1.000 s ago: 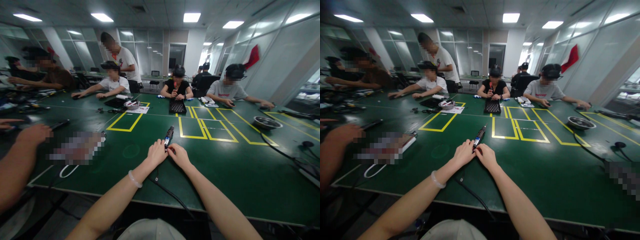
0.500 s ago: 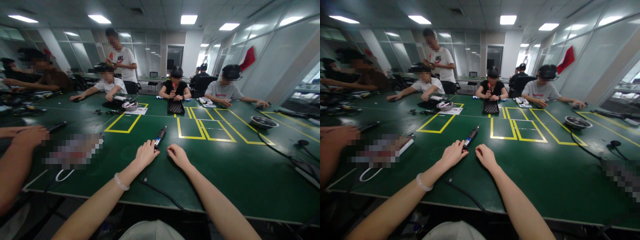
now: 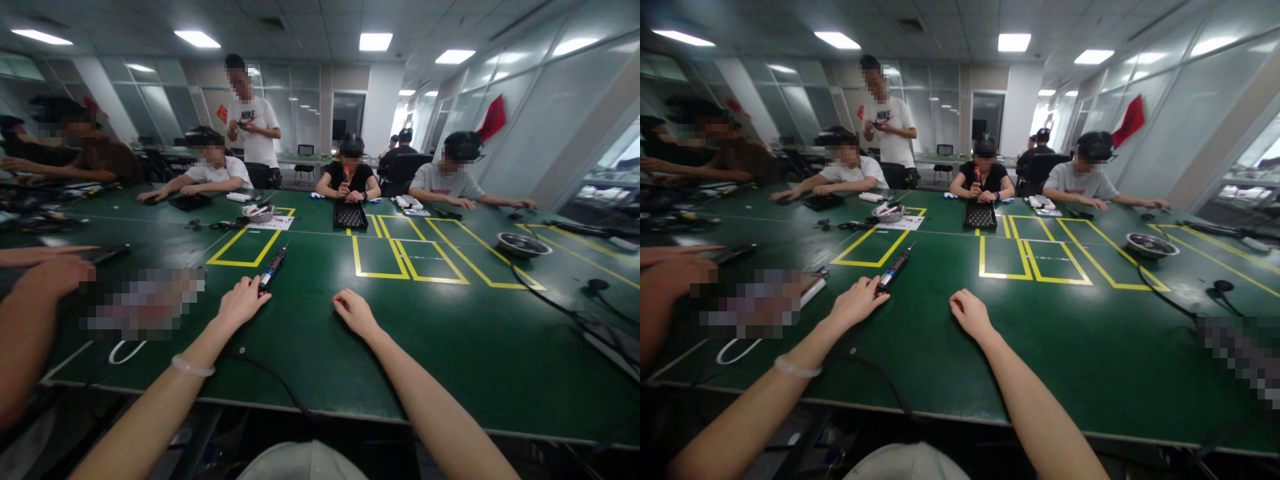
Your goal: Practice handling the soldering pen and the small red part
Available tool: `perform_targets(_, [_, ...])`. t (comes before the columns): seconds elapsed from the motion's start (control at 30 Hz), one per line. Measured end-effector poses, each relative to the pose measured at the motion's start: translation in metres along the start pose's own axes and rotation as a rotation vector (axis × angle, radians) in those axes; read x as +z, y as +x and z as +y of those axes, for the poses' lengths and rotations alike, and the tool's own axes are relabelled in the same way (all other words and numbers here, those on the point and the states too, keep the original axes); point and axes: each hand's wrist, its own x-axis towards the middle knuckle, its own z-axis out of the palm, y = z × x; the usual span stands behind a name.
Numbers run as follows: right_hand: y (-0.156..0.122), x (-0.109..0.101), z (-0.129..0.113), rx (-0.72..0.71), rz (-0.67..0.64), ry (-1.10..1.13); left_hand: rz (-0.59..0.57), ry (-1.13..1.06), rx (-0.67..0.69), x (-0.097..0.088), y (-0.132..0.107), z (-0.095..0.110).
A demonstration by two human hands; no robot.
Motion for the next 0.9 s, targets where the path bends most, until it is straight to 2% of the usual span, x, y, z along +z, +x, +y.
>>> perform_targets(0.13, [0.000,0.000,0.000,-0.004,-0.005,0.007,-0.012,-0.028,-0.075,0.005,0.006,-0.026])
perform_targets(0.23, [0.000,0.000,0.000,-0.009,-0.003,0.010,0.040,-0.039,-0.105,0.004,0.004,-0.031])
perform_targets(0.33, [0.001,0.000,0.000,-0.008,-0.004,0.014,0.190,0.005,-0.069,0.003,-0.003,-0.027])
perform_targets(0.4, [0.001,0.000,0.000,-0.005,-0.007,0.018,0.244,0.048,-0.025,0.003,-0.008,-0.023])
perform_targets(0.6, [0.001,0.000,0.001,-0.007,-0.009,0.031,0.249,0.141,0.025,0.001,-0.013,-0.014])
perform_targets(0.9, [0.001,0.000,0.002,-0.014,-0.003,0.035,0.302,0.104,-0.031,-0.006,-0.014,-0.009])
